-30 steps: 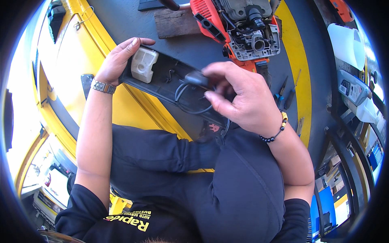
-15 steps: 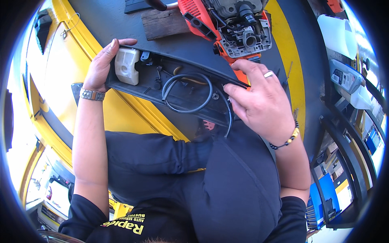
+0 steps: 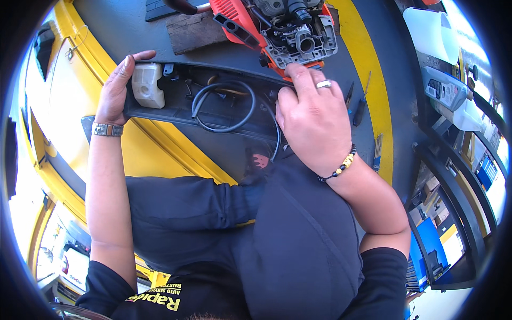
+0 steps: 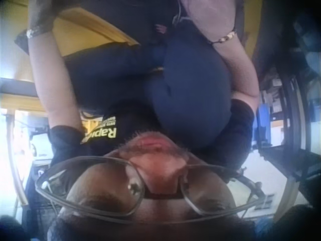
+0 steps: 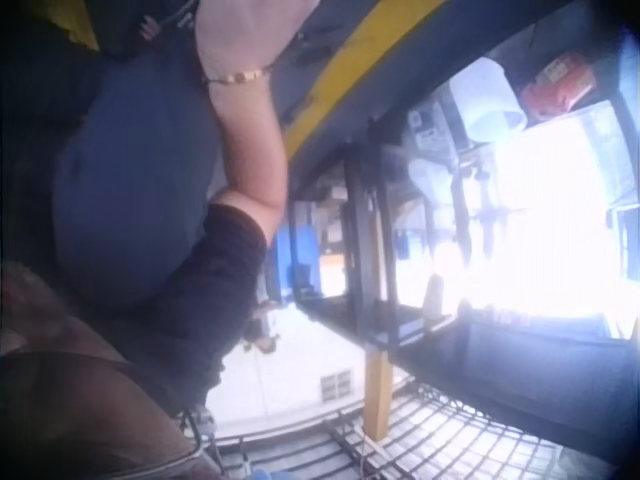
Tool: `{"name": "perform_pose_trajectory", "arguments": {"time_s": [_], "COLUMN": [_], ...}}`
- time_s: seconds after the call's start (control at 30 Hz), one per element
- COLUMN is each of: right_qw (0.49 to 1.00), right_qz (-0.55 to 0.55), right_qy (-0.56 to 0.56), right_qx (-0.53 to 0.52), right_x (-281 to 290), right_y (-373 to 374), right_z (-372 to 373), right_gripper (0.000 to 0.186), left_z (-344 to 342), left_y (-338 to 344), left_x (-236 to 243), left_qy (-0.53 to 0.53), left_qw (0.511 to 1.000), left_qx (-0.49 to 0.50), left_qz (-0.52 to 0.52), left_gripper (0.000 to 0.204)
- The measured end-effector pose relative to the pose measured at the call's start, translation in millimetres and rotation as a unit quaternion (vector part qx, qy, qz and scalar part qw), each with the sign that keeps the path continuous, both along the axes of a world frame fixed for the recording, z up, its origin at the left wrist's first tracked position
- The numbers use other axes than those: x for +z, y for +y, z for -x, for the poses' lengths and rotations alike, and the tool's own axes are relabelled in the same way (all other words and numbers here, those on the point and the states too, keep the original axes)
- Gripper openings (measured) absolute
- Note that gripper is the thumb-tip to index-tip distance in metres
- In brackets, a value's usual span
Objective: The person sits on the floor and repairs a chainsaw. They remove the air filter cover, disconnect a hose, and use a screwdriver to adjust internal components before reassembling the cover.
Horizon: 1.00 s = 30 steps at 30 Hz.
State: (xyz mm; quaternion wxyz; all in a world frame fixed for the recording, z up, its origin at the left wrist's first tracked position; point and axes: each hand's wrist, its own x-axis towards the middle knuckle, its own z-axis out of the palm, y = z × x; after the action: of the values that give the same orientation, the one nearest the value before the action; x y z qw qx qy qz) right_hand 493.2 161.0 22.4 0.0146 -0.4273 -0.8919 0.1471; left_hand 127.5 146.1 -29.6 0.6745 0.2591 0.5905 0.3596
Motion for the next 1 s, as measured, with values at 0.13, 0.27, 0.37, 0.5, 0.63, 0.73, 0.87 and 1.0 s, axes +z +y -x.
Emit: {"name": "perform_pose_trajectory", "arguments": {"time_s": [0.13, 0.27, 0.37, 0.5, 0.63, 0.73, 0.87, 1.0], "right_qw": [0.975, 0.820, 0.706, 0.586, 0.543, 0.765, 0.964, 0.973], "right_qz": [0.113, 0.359, 0.464, 0.560, 0.582, 0.414, -0.009, -0.154], "right_qy": [0.183, 0.400, 0.479, 0.549, 0.569, 0.427, 0.216, 0.172], "right_qx": [-0.063, -0.199, -0.240, -0.204, -0.206, -0.248, -0.151, 0.007], "right_x": [0.8, -7.5, -3.0, -11.0, -20.8, -36.0, -49.4, -58.9], "right_y": [4.7, -2.7, -4.3, -5.8, -7.4, -0.1, 17.2, 43.9], "right_z": [-14.0, -32.6, -35.6, -46.8, -54.1, -62.5, -78.2, -79.1], "right_gripper": [0.018, 0.020, 0.028, 0.028, 0.025, 0.024, 0.015, 0.022], "left_z": [2.8, 5.8, 9.5, 3.6, -10.9, 5.6, 5.6, 1.1], "left_y": [-1.9, -6.3, -9.7, -11.2, 2.9, 21.0, 36.3, 36.8], "left_x": [-5.1, -17.5, -26.3, -39.7, -45.4, -71.4, -99.7, -118.3], "left_qy": [0.008, 0.104, 0.110, 0.110, 0.216, 0.209, 0.217, 0.243], "left_qw": [1.000, 0.992, 0.986, 0.979, 0.952, 0.939, 0.928, 0.932], "left_qx": [-0.010, -0.073, -0.122, -0.158, -0.214, -0.266, -0.292, -0.262], "left_qz": [0.016, 0.017, 0.040, 0.068, 0.040, 0.066, 0.078, 0.067], "left_gripper": [0.046, 0.044, 0.044, 0.042, 0.046, 0.047, 0.051, 0.054]}}
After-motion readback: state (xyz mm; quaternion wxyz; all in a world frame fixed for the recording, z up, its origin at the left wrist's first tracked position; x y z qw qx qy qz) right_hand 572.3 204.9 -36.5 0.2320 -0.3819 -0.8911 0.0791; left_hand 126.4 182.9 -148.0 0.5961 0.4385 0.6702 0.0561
